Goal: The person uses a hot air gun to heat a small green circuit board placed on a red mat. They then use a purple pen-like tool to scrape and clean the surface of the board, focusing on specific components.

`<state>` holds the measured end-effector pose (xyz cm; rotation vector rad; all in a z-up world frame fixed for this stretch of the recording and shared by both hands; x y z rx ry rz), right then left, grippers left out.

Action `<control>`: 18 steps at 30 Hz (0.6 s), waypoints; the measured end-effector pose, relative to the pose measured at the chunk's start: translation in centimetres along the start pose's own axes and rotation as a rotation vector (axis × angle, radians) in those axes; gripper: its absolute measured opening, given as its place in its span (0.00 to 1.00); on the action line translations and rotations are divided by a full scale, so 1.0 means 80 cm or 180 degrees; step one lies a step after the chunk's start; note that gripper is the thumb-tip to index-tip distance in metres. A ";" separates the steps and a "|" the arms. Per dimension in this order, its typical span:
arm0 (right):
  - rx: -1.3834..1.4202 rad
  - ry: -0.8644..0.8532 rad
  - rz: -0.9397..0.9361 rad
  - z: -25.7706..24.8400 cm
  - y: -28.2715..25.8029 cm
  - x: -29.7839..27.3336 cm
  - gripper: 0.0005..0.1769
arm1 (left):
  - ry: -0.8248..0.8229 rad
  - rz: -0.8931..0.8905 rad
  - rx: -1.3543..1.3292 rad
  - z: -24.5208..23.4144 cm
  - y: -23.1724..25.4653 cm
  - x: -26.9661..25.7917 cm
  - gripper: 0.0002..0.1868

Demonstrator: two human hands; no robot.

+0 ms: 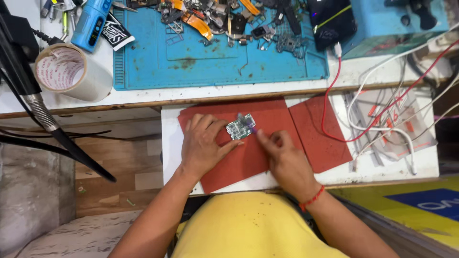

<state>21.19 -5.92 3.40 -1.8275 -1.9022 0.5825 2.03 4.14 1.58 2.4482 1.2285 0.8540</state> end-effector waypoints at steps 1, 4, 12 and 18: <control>0.0091 -0.0260 -0.0056 0.005 -0.002 -0.008 0.34 | 0.0041 0.0008 -0.0023 -0.008 0.005 0.000 0.28; 0.0311 -0.0282 -0.0181 0.017 0.001 -0.021 0.36 | 0.0309 0.0099 -0.0810 -0.045 0.047 0.002 0.23; 0.0503 0.0069 0.0007 0.023 0.008 -0.014 0.27 | -0.0646 0.1226 -0.3095 -0.181 0.174 -0.010 0.20; 0.0160 0.0206 -0.0215 0.022 0.028 -0.028 0.28 | -0.0208 0.1128 -0.2647 -0.121 0.137 -0.019 0.22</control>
Point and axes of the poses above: each hand's wrist, its own x-axis towards the middle knuckle, its own z-axis out of the palm, y = z × x, the point moved 3 cm from there along x, towards the middle knuckle, and after that the axes turned 8 degrees about x, right-handed, at the moved point
